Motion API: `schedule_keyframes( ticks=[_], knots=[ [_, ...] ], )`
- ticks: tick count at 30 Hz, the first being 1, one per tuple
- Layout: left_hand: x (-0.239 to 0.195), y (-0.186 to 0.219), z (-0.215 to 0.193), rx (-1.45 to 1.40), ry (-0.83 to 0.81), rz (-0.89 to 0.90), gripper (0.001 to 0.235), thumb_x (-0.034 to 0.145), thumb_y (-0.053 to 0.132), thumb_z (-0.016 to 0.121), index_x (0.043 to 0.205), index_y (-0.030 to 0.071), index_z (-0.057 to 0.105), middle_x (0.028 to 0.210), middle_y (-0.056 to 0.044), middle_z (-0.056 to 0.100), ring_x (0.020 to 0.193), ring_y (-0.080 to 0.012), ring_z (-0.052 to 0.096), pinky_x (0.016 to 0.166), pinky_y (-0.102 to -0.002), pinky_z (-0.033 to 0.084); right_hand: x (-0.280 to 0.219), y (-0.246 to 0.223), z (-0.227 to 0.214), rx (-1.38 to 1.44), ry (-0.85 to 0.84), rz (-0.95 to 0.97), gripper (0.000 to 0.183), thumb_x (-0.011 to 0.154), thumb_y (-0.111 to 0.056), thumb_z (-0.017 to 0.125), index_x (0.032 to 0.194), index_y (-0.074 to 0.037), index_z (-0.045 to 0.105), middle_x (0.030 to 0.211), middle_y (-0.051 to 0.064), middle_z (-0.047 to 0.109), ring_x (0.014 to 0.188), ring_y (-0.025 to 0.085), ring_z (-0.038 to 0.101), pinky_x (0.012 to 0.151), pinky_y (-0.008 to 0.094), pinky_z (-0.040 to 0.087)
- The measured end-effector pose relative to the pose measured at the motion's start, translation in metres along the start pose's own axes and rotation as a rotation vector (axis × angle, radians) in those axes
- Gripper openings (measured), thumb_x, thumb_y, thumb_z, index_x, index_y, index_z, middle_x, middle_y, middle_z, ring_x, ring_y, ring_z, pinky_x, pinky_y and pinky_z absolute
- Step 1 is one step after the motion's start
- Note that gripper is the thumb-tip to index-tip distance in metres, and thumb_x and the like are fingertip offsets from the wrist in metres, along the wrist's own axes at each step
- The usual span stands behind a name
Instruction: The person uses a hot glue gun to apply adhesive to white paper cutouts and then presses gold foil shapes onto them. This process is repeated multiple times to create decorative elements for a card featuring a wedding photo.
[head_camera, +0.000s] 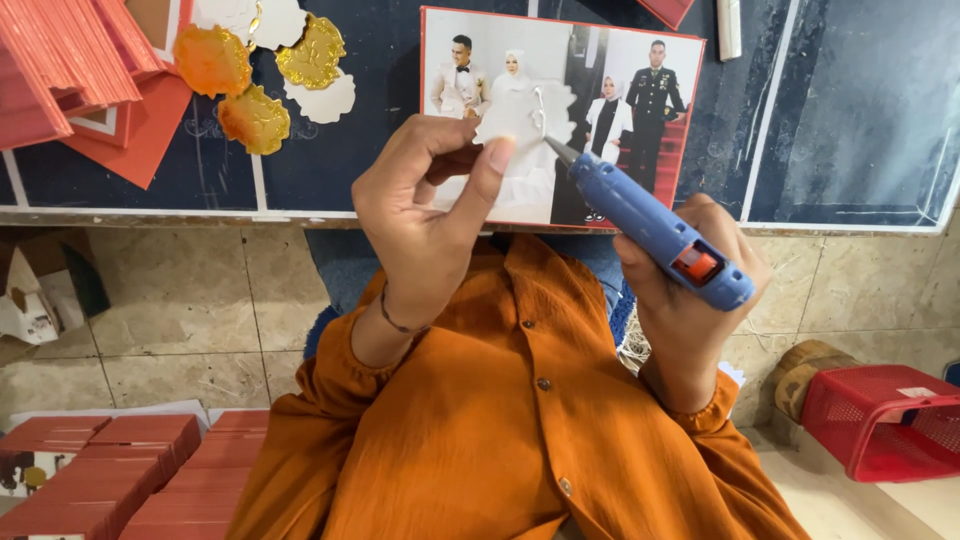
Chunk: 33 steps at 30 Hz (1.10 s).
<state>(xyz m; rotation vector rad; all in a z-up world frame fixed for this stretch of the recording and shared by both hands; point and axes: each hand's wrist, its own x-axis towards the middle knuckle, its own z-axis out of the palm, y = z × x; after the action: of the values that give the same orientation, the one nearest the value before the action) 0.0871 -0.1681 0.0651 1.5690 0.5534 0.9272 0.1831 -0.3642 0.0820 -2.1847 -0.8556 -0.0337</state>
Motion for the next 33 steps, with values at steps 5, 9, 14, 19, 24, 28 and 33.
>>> schedule_keyframes(
  ticks=[5, 9, 14, 19, 24, 28, 33],
  knots=[
    [0.001, 0.004, -0.004, 0.001, 0.019, 0.006, 0.014, 0.104, 0.008, 0.076, 0.104, -0.004, 0.069, 0.098, -0.014, 0.070, 0.086, -0.0201, 0.070, 0.079, -0.029, 0.067, -0.006, -0.004, -0.007, -0.037, -0.066, 0.037, 0.059, 0.103, -0.057, 0.065, 0.085, -0.004, 0.047, 0.076, 0.004, 0.042, 0.063, 0.017, 0.034, 0.062, 0.034, 0.028],
    [-0.001, 0.001, -0.005, 0.021, 0.030, 0.008, 0.015, 0.105, 0.012, 0.076, 0.105, -0.002, 0.070, 0.099, -0.013, 0.070, 0.087, -0.0202, 0.071, 0.080, -0.029, 0.066, -0.009, -0.005, -0.012, -0.054, -0.069, 0.058, 0.056, 0.102, -0.053, 0.069, 0.087, -0.002, 0.053, 0.079, 0.006, 0.047, 0.066, 0.019, 0.037, 0.066, 0.036, 0.029],
    [-0.006, 0.000, -0.003, 0.004, 0.014, 0.007, 0.015, 0.104, 0.011, 0.076, 0.105, -0.002, 0.069, 0.098, -0.013, 0.069, 0.087, -0.0191, 0.069, 0.081, -0.029, 0.066, 0.001, 0.000, -0.003, 0.057, 0.032, 0.004, 0.053, 0.104, -0.049, 0.070, 0.090, 0.000, 0.054, 0.079, 0.006, 0.049, 0.065, 0.018, 0.042, 0.064, 0.035, 0.031],
    [-0.007, 0.001, -0.002, 0.012, 0.004, -0.001, 0.017, 0.103, 0.012, 0.077, 0.107, -0.004, 0.072, 0.101, -0.016, 0.072, 0.089, -0.0225, 0.074, 0.082, -0.030, 0.069, 0.014, -0.006, 0.005, 0.081, 0.095, -0.092, 0.057, 0.105, -0.048, 0.069, 0.087, 0.004, 0.052, 0.077, 0.011, 0.047, 0.066, 0.023, 0.042, 0.064, 0.039, 0.030],
    [-0.004, 0.000, -0.002, -0.002, -0.006, 0.001, 0.017, 0.104, 0.013, 0.076, 0.108, -0.003, 0.071, 0.101, -0.016, 0.072, 0.089, -0.0216, 0.073, 0.082, -0.029, 0.068, 0.016, -0.005, 0.006, 0.008, 0.075, -0.103, 0.053, 0.109, -0.042, 0.068, 0.088, 0.003, 0.053, 0.082, 0.014, 0.054, 0.067, 0.025, 0.048, 0.065, 0.041, 0.036],
    [0.000, 0.000, -0.004, 0.022, 0.002, 0.002, 0.015, 0.105, 0.011, 0.076, 0.106, -0.003, 0.070, 0.100, -0.014, 0.070, 0.088, -0.0194, 0.069, 0.081, -0.029, 0.066, 0.011, -0.004, 0.003, -0.029, 0.038, -0.022, 0.053, 0.107, -0.040, 0.079, 0.087, 0.001, 0.050, 0.080, 0.010, 0.052, 0.066, 0.023, 0.044, 0.064, 0.038, 0.035],
    [0.004, -0.003, -0.004, 0.022, 0.012, 0.003, 0.017, 0.104, 0.013, 0.076, 0.106, -0.003, 0.070, 0.100, -0.015, 0.070, 0.087, -0.0211, 0.070, 0.079, -0.029, 0.065, 0.006, -0.007, -0.002, -0.063, -0.019, 0.039, 0.057, 0.104, -0.048, 0.074, 0.084, -0.002, 0.047, 0.077, 0.007, 0.044, 0.065, 0.020, 0.037, 0.064, 0.037, 0.030]
  ],
)
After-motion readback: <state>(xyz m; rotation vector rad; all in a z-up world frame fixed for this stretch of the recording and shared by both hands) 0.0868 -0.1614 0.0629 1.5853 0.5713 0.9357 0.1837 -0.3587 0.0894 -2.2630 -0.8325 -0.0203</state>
